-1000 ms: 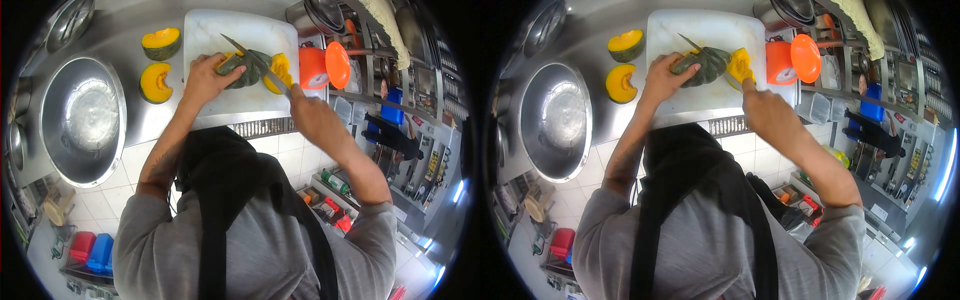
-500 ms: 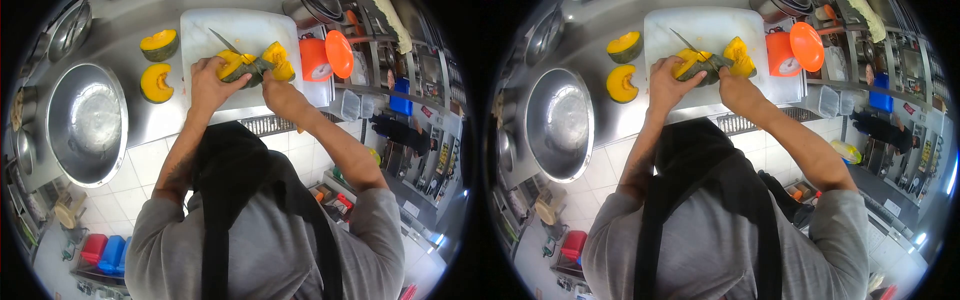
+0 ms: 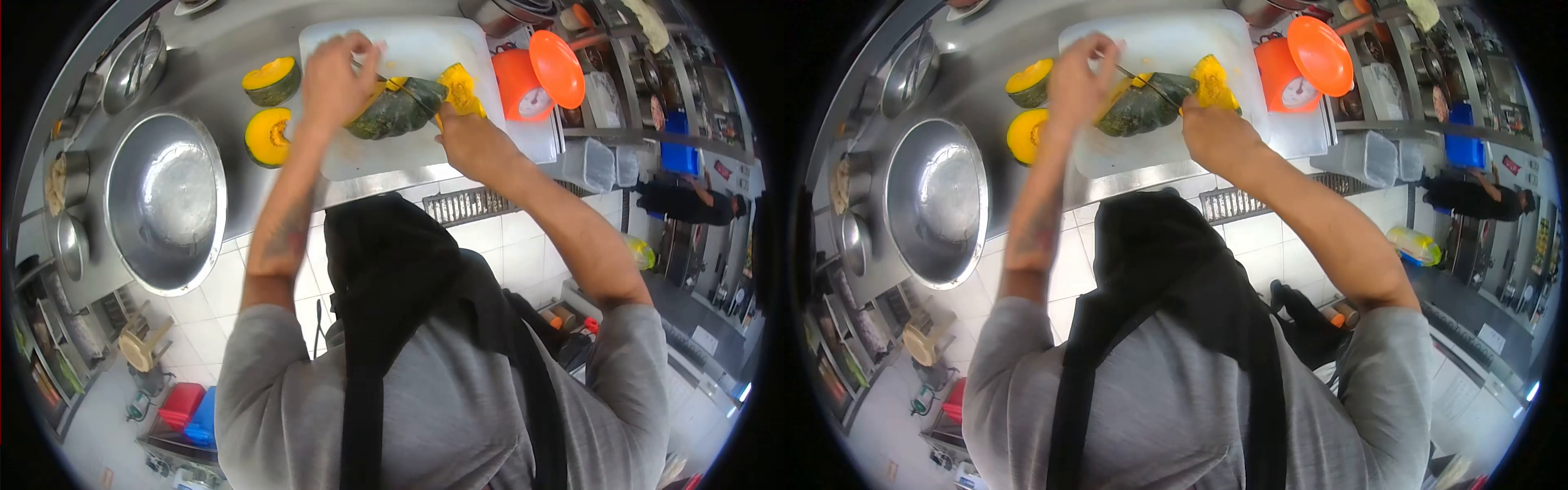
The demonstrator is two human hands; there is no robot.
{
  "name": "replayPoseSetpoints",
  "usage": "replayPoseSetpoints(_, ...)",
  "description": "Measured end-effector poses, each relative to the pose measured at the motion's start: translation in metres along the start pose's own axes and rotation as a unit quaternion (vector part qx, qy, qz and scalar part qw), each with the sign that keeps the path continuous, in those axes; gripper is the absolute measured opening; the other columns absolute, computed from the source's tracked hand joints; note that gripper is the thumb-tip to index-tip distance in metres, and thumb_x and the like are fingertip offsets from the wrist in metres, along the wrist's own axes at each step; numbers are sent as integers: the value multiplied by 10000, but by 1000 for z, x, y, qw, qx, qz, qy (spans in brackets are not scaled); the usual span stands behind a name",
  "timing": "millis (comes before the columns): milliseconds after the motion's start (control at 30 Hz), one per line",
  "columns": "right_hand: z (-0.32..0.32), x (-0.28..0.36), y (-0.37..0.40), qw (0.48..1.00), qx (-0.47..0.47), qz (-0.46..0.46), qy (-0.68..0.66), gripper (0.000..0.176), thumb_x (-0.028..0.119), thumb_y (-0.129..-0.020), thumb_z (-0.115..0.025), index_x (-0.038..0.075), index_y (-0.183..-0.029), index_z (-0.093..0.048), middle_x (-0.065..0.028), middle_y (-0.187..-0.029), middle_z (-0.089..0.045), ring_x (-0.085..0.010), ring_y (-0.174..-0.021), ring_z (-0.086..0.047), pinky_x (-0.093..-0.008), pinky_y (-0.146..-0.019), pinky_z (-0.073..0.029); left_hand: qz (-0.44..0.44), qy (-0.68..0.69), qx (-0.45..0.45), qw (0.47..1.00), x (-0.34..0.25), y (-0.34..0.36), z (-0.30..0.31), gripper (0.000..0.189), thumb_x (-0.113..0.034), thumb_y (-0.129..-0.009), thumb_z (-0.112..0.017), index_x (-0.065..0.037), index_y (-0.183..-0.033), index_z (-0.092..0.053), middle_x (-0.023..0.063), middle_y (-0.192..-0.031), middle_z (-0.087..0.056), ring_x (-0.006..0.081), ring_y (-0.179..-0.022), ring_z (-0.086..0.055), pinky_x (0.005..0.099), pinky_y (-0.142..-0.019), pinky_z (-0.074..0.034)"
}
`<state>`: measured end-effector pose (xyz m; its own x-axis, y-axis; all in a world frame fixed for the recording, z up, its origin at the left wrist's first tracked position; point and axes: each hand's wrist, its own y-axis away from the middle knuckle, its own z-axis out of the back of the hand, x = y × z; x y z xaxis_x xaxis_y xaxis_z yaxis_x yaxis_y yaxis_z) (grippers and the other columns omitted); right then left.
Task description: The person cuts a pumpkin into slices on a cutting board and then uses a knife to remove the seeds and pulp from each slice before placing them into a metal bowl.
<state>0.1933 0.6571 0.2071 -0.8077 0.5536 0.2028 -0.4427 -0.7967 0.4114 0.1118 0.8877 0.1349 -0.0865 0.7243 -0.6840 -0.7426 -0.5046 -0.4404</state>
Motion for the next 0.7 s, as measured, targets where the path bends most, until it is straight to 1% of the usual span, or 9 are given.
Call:
replayPoseSetpoints(100,-5,-1,1,1000,-6,1,-1,295,128,-1018,-514,-100,-1203,-539,-315,-930,-726,-466,-884,-742,-525,-791,-607,-40,19,94,995,30,-61,-26,331,-360,-1060,-598,-39,-1041,-674,183,-945,-705,369,-884,-674,443,-829,-518)
replayPoseSetpoints(167,-6,2,7,1000,-11,-10,-23,293,114,-1011,-510,-105,-1205,-532,-311,-921,-728,-460,-880,-746,-520,-788,-610,-105,62,235,964,59,-69,-67,351,-354,-1094,-531,-30,-1032,-648,200,-942,-689,411,-896,-649,451,-834,-514)
replayPoseSetpoints(300,-16,2,19,996,6,-67,-61,271,95,-1008,-497,-95,-1198,-523,-303,-904,-731,-452,-877,-749,-513,-791,-614,-104,83,265,955,57,-63,-90,350,-332,-1114,-483,-23,-1025,-620,214,-943,-674,435,-913,-628,453,-841,-506)
replayPoseSetpoints(400,-68,-12,0,989,-20,-101,-106,275,172,-1035,-536,-58,-1184,-513,-290,-900,-734,-464,-857,-740,-528,-791,-609,-90,86,295,947,59,-67,-96,325,-310,-1113,-465,-38,-987,-587,204,-948,-670,455,-940,-624,512,-838,-500)
replayPoseSetpoints(500,-99,-26,-10,980,-44,-103,-163,305,240,-1054,-545,-32,-1185,-494,-287,-899,-733,-473,-858,-733,-548,-793,-602,-120,-10,254,959,76,-65,-110,327,-314,-1110,-478,-31,-1029,-623,219,-1035,-677,452,-1000,-630,486,-884,-514)
replayPoseSetpoints(567,-105,-27,-8,973,-74,-105,-192,311,249,-1058,-552,-32,-1174,-486,-288,-902,-731,-471,-867,-732,-549,-793,-600,-77,81,200,973,89,-66,-110,274,-268,-1090,-543,-24,-1142,-658,218,-1127,-690,422,-1071,-650,442,-955,-516)
replayPoseSetpoints(633,-111,-22,-5,967,-62,-117,-216,316,256,-1056,-559,-28,-1170,-484,-287,-900,-732,-474,-862,-732,-555,-787,-598,-77,37,44,995,41,-49,-48,295,-226,-1049,-638,1,-1237,-661,216,-1191,-694,381,-1126,-660,420,-1016,-497)
replayPoseSetpoints(667,-107,-30,-11,966,-57,-124,-219,320,263,-1054,-567,-25,-1166,-482,-287,-899,-732,-476,-858,-731,-561,-782,-597,3,28,-28,999,11,-14,-17,360,-208,-994,-725,-3,-1280,-646,204,-1253,-677,360,-1188,-630,457,-1050,-471)
replayPoseSetpoints(700,-106,-33,-14,966,-58,-120,-221,320,263,-1054,-567,-25,-1166,-482,-287,-899,-732,-476,-858,-731,-561,-782,-597,26,32,-34,999,-1,31,0,504,-262,-964,-760,9,-1358,-599,237,-1352,-621,383,-1243,-603,477,-1082,-456)
